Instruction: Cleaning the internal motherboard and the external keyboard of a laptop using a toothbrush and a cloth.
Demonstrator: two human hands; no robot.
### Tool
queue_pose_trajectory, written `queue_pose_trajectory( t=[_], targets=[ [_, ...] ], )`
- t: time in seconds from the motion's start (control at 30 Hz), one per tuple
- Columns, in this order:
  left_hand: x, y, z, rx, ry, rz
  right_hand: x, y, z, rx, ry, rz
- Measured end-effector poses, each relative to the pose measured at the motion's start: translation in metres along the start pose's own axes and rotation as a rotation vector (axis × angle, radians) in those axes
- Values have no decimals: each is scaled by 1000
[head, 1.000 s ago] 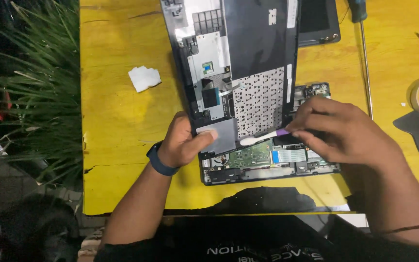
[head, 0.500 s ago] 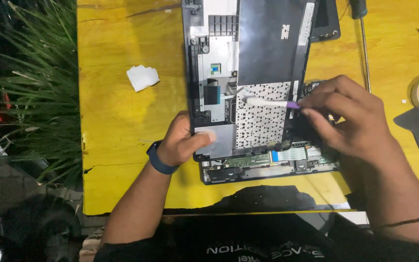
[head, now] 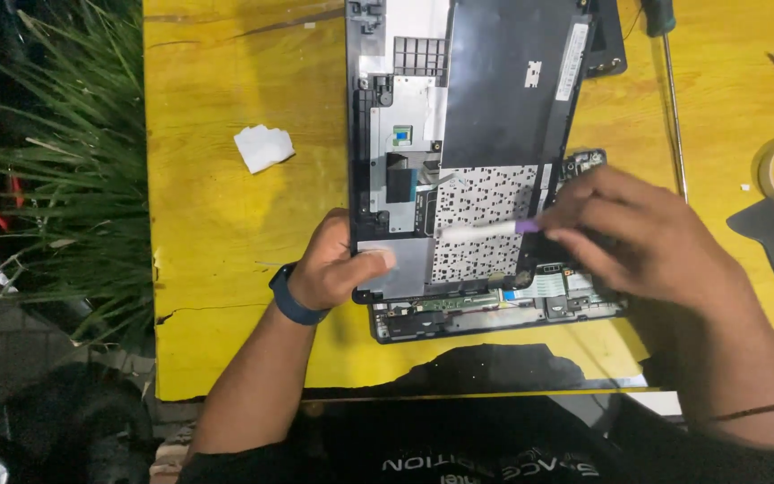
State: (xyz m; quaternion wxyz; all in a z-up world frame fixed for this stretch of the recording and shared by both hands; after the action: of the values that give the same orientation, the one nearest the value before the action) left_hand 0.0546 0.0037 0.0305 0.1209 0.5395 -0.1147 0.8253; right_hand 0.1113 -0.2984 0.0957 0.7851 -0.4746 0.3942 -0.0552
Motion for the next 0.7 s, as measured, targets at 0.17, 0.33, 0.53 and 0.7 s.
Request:
queue_pose_trajectory(
  t=[0.17, 0.33, 0.53, 0.7],
  targets=[
    [8, 2, 4, -23, 1, -15, -6, -8, 2, 41, 6, 1],
    [11, 5, 5, -46, 14, -35, -2, -4, -1, -1, 35, -29],
    [12, 5, 5, -77, 27, 25, -12, -8, 5, -28, -28, 19],
    [12, 3, 5, -40, 33, -25, -4, -15, 3, 40, 70, 49]
  ],
)
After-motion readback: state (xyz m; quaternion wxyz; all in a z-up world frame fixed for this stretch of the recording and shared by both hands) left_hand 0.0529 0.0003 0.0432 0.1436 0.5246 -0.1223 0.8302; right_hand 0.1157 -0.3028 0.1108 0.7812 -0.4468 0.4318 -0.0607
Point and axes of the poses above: each hand's wrist, its own z-axis towards the middle knuckle, its own y-axis out of the palm, x = y × z, the point moved 4 cm from there along z, towards the middle knuckle, and after that the axes turned 13 degrees about y, right-handed, at the moved point
